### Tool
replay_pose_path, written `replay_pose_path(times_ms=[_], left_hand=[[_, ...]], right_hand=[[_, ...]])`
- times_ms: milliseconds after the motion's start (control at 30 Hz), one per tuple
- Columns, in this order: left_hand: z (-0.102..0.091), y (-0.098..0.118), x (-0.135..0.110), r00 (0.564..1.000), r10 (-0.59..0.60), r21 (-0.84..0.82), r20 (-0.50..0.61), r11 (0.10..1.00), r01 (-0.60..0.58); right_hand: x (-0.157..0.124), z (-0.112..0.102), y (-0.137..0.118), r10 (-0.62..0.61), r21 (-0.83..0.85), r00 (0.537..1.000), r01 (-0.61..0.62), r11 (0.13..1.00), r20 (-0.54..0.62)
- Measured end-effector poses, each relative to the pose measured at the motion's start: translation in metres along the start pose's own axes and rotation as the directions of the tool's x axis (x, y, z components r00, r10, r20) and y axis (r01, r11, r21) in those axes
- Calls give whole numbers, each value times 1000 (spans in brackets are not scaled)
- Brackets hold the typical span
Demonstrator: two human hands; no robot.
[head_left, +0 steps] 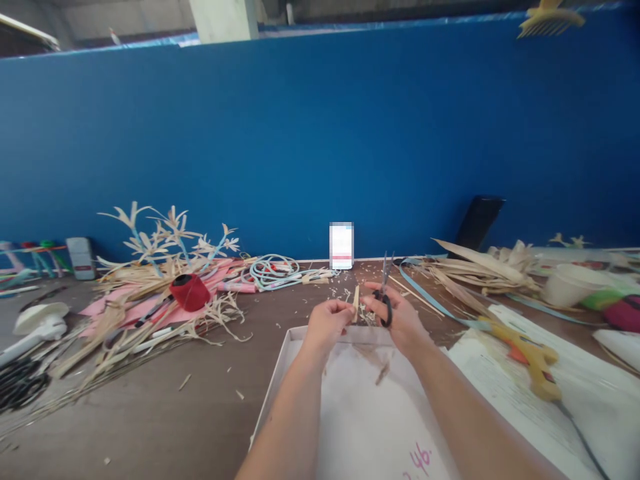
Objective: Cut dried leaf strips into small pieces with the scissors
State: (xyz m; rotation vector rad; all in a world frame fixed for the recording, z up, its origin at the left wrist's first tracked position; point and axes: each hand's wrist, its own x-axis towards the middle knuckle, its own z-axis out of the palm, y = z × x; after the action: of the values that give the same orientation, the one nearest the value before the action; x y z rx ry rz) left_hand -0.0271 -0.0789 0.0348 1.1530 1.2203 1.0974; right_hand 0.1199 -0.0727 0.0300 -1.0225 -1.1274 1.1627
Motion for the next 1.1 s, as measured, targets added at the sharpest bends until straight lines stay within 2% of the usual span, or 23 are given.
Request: replay_pose_path(times_ms=[100,367,600,767,867,1000,1100], left_hand=[[1,-1,0,1000,0,2,15,1000,0],[3,1,-3,999,-10,11,31,1000,10],[2,-1,2,998,-8,-45,-62,999,5],[-4,-1,6,984,53,-159,-172,984,-81],[-8,0,7,980,62,-268,-187,957,-112],[-10,1,9,978,82,-388,-191,909,-152],[-11,1,10,967,90,-424,-236,886,-186]], right_hand=[[-2,4,-1,17,-20,999,-16,1000,46],[-4,6,-8,61,-92,998,-62,994,-9],[-4,9,-4,60,-100,996,-54,994,62],[-8,10,-8,81,-207,995,-69,976,51],[-12,12,-12,143,-304,980,-96,948,137],[-18,17,-15,227,-388,924,-95,917,308],[-20,19,-16,249,-402,888,-80,912,386]])
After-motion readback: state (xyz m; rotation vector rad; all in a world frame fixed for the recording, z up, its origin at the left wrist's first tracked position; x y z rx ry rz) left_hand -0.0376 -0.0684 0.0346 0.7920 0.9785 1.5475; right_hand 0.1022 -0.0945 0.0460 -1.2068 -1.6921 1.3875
